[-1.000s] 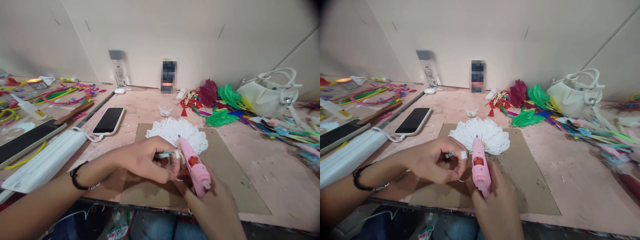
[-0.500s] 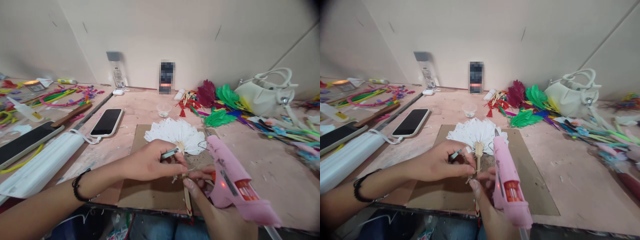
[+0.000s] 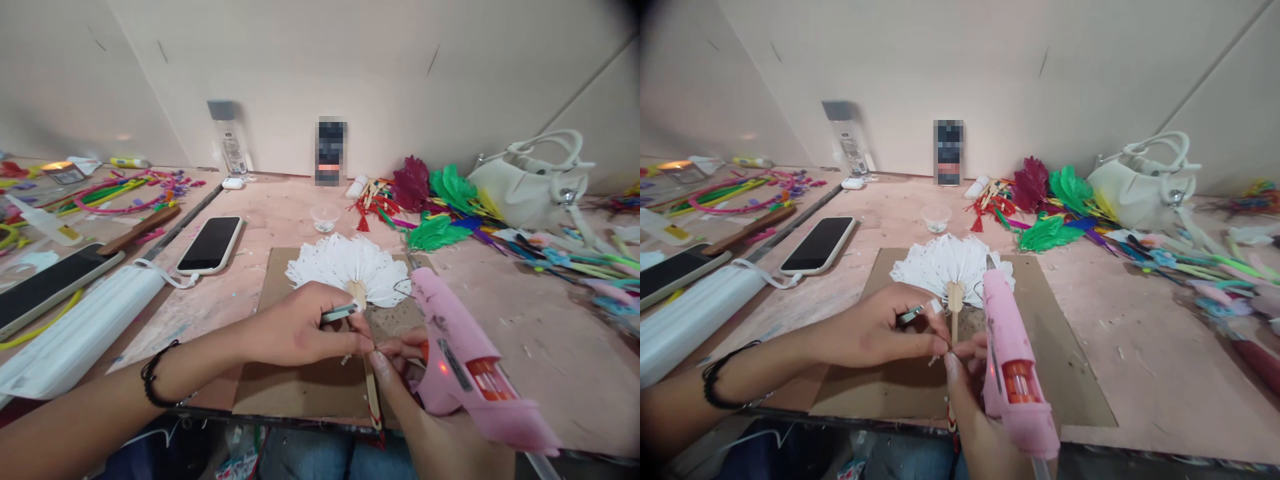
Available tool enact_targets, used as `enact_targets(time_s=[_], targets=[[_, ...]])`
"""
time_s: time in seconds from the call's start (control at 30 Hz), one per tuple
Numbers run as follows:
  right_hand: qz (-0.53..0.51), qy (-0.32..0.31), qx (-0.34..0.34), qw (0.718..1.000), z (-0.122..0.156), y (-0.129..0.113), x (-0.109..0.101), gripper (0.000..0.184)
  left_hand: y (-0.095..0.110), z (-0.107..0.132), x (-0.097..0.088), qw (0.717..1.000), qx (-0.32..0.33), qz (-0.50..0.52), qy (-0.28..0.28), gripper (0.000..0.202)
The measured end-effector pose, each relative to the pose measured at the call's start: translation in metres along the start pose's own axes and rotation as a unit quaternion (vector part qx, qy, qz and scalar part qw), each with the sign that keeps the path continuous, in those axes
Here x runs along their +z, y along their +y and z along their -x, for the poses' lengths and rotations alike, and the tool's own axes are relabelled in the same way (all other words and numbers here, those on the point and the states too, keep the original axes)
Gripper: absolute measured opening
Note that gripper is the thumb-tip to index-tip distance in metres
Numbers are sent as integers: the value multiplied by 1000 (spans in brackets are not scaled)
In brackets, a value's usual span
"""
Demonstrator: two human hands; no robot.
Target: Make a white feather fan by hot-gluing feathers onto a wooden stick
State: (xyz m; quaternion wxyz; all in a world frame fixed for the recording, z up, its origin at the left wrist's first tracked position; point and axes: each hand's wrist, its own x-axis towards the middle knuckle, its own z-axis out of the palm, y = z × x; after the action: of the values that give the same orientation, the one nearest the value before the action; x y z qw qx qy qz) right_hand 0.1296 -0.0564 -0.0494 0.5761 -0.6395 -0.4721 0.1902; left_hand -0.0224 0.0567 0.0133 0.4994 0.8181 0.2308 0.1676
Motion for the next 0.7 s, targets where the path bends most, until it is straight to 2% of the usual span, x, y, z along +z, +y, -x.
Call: enact_targets(time_s=[0.13, 0.33, 0.43, 0.53, 0.6, 0.7], targets=[[-29, -17, 28, 999, 2, -3, -4, 16, 2, 0, 1, 1000, 12, -22, -14, 16], [-28, -12, 39, 999, 3, -5, -9, 34, 5, 1, 1, 998, 39, -40, -6, 14], [-5, -3, 41, 999, 2, -8, -9, 30, 4, 1, 0, 999, 40, -24, 9, 13], [39, 11, 9, 999, 1, -7, -9, 26, 2, 1, -2, 999, 38, 7, 17, 13], [54, -3, -12, 998, 2, -4, -9, 24, 2, 1, -3, 998, 40, 29, 25, 11], [118, -33, -5, 992, 4, -1, -10, 19, 2, 2, -6, 996, 45, 66, 49, 9]])
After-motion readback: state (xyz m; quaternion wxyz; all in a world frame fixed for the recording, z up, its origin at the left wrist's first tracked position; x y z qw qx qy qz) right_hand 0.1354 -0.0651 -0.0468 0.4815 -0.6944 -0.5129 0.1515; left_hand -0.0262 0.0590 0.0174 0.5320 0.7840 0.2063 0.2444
